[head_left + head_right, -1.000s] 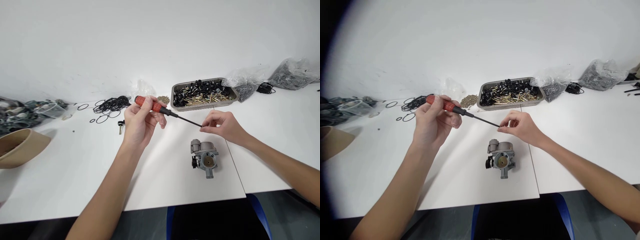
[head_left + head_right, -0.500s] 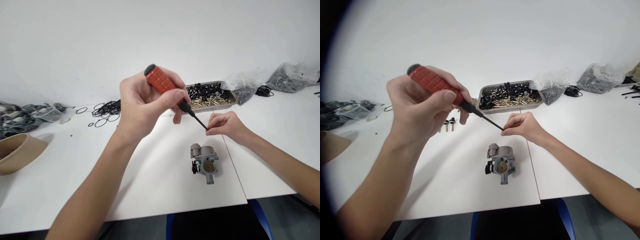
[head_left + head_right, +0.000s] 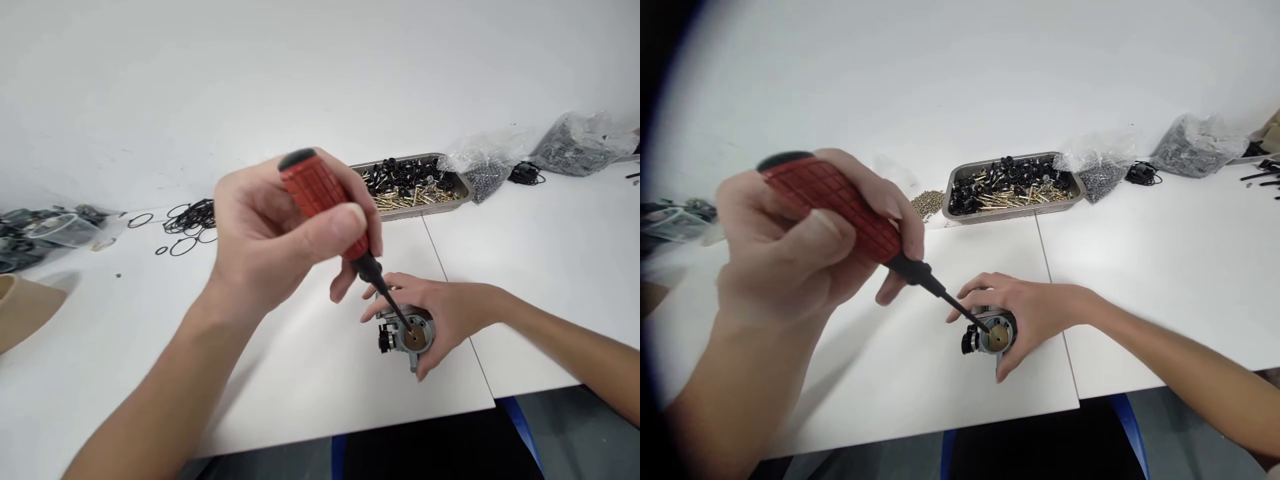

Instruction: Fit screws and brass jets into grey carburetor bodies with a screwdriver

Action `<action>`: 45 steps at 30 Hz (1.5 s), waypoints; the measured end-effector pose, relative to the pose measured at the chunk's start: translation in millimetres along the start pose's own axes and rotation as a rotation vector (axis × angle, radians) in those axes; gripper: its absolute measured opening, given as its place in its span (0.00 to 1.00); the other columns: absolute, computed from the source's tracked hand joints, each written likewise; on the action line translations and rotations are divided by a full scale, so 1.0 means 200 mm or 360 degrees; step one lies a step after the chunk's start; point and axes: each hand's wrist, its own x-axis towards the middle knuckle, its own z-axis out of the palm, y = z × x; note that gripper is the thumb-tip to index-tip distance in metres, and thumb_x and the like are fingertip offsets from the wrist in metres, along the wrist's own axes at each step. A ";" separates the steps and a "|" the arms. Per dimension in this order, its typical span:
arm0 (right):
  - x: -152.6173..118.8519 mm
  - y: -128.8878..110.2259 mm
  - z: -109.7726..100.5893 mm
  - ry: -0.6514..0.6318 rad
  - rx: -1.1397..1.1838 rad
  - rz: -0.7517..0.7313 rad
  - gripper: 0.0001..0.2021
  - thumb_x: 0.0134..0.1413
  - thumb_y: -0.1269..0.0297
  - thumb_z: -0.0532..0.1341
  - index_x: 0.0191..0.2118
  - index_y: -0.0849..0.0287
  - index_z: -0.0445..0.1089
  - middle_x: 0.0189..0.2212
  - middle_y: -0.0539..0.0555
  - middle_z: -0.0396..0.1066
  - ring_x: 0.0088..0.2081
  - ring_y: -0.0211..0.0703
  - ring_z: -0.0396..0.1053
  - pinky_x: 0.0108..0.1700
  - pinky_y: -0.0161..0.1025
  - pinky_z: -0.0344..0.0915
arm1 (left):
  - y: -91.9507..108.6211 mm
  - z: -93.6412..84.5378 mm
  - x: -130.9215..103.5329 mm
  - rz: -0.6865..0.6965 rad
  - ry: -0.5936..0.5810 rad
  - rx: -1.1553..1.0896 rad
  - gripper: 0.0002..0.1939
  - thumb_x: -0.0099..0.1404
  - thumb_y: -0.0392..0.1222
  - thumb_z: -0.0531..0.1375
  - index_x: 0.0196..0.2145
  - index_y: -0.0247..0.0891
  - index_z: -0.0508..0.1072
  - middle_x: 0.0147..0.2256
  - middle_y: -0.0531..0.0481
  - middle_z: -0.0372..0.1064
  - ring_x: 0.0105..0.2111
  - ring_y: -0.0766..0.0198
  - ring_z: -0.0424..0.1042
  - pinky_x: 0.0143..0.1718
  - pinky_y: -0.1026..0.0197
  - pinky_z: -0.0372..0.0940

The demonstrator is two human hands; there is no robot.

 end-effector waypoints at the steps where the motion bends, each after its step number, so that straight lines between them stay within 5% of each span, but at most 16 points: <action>1: 0.00 0.00 0.01 0.0006 -0.0009 -0.0017 0.38 0.41 0.62 0.77 0.61 0.47 0.69 0.64 0.57 0.57 0.64 0.53 0.60 0.62 0.47 0.63 | 0.00 0.01 -0.01 -0.0027 -0.0033 -0.0011 0.08 0.60 0.45 0.70 0.32 0.37 0.80 0.27 0.47 0.73 0.22 0.56 0.77 0.08 0.64 0.64; 15: 0.00 0.02 0.01 -0.0009 0.0046 -0.0043 0.38 0.42 0.63 0.76 0.62 0.50 0.68 0.62 0.58 0.61 0.59 0.49 0.66 0.61 0.44 0.65 | 0.02 0.09 -0.06 -0.0179 -0.0091 0.0265 0.12 0.58 0.53 0.70 0.33 0.44 0.80 0.26 0.54 0.72 0.22 0.62 0.75 0.11 0.64 0.65; 20: -0.03 0.01 -0.10 -0.0084 0.0309 0.0058 0.34 0.47 0.65 0.74 0.61 0.53 0.69 0.58 0.55 0.68 0.55 0.48 0.69 0.54 0.40 0.69 | 0.07 0.09 -0.07 0.0219 -0.0207 0.0615 0.09 0.57 0.49 0.72 0.35 0.46 0.82 0.29 0.53 0.75 0.28 0.60 0.77 0.32 0.54 0.80; 27: 0.00 0.01 -0.03 -0.0018 0.0451 0.0170 0.26 0.56 0.69 0.65 0.61 0.59 0.68 0.49 0.58 0.72 0.40 0.40 0.72 0.42 0.37 0.71 | 0.16 0.16 0.00 0.0458 -0.0498 0.0407 0.21 0.75 0.53 0.50 0.51 0.44 0.77 0.26 0.51 0.74 0.27 0.64 0.77 0.24 0.64 0.73; 30: 0.01 0.02 -0.02 -0.0018 0.0543 0.0166 0.25 0.54 0.70 0.65 0.59 0.58 0.69 0.48 0.58 0.73 0.42 0.42 0.72 0.44 0.39 0.72 | 0.15 0.17 -0.01 0.0393 -0.0493 0.0455 0.18 0.73 0.52 0.54 0.54 0.46 0.77 0.31 0.46 0.76 0.32 0.60 0.75 0.25 0.61 0.72; 34: 0.02 0.05 -0.01 0.0038 0.0627 0.0159 0.25 0.50 0.68 0.68 0.56 0.59 0.70 0.48 0.58 0.73 0.46 0.46 0.73 0.49 0.44 0.71 | 0.15 0.17 -0.01 0.0571 -0.0449 0.0260 0.18 0.71 0.50 0.58 0.54 0.45 0.77 0.29 0.45 0.74 0.27 0.63 0.70 0.21 0.63 0.68; 39: 0.04 0.12 0.01 0.0217 0.0610 0.0002 0.28 0.46 0.68 0.71 0.56 0.59 0.70 0.47 0.57 0.73 0.46 0.45 0.72 0.47 0.42 0.71 | 0.25 0.16 0.04 0.0134 -0.0725 0.0429 0.22 0.74 0.53 0.53 0.52 0.39 0.78 0.32 0.41 0.74 0.32 0.59 0.75 0.22 0.62 0.70; 41: 0.05 0.15 -0.01 0.0297 0.0602 -0.0039 0.27 0.46 0.70 0.71 0.54 0.59 0.70 0.45 0.57 0.73 0.46 0.45 0.72 0.47 0.43 0.71 | 0.24 0.15 0.06 0.0160 -0.0731 0.0510 0.17 0.73 0.49 0.56 0.46 0.39 0.80 0.32 0.45 0.75 0.31 0.62 0.75 0.22 0.63 0.71; 43: 0.06 0.16 -0.05 0.0377 0.0595 -0.0057 0.26 0.46 0.71 0.70 0.54 0.61 0.70 0.43 0.56 0.74 0.44 0.45 0.72 0.46 0.43 0.71 | 0.19 0.13 0.08 0.0412 -0.0599 0.0503 0.09 0.66 0.40 0.66 0.43 0.36 0.80 0.34 0.50 0.76 0.32 0.66 0.76 0.24 0.66 0.73; 45: 0.07 0.17 -0.08 0.0441 0.0601 -0.0089 0.25 0.47 0.70 0.69 0.53 0.61 0.69 0.43 0.56 0.73 0.44 0.45 0.72 0.46 0.43 0.71 | 0.12 0.11 0.09 0.0550 -0.0500 0.0471 0.16 0.58 0.29 0.70 0.46 0.30 0.78 0.37 0.49 0.76 0.35 0.65 0.77 0.24 0.68 0.73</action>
